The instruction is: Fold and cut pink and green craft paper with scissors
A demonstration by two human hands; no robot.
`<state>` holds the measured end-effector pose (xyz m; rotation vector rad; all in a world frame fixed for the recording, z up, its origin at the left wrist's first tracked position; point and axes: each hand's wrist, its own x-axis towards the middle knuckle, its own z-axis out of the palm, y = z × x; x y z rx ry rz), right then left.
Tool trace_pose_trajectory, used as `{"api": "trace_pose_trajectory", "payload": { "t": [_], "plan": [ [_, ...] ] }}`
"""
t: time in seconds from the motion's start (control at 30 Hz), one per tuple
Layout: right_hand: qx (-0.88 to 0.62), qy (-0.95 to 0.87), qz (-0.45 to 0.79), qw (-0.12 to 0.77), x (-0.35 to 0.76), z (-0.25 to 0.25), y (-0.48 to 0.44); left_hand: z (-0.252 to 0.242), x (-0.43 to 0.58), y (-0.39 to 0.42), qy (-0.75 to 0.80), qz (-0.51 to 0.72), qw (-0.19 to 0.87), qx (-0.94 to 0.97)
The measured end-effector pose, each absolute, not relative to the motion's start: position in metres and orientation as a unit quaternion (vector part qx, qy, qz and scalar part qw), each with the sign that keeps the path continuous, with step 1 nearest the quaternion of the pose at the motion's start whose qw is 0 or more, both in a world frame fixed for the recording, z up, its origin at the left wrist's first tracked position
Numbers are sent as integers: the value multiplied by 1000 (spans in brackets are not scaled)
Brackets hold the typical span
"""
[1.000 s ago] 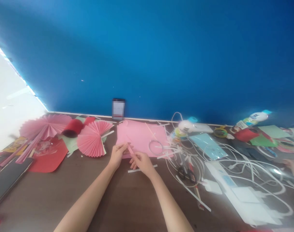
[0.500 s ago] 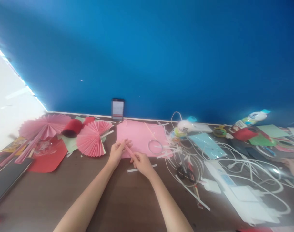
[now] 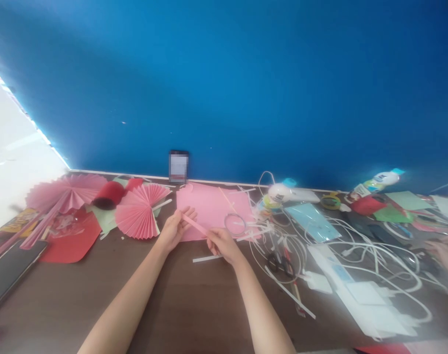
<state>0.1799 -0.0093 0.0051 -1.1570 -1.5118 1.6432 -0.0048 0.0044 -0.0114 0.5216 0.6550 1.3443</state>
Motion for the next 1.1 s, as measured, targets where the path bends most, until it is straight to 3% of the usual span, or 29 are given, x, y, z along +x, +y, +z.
{"api": "trace_pose_trajectory", "payload": {
  "t": [0.33, 0.8, 1.1],
  "plan": [
    [-486, -658, 463, 342, 171, 4, -13, -14, 5, -1, 350, 577, 678, 293],
    [-421, -566, 614, 354, 162, -3, -15, -11, 12, -7, 330, 564, 700, 286],
    [-425, -581, 592, 362, 159, -2, -14, -11, 9, -3, 304, 590, 707, 245]
  ]
}}
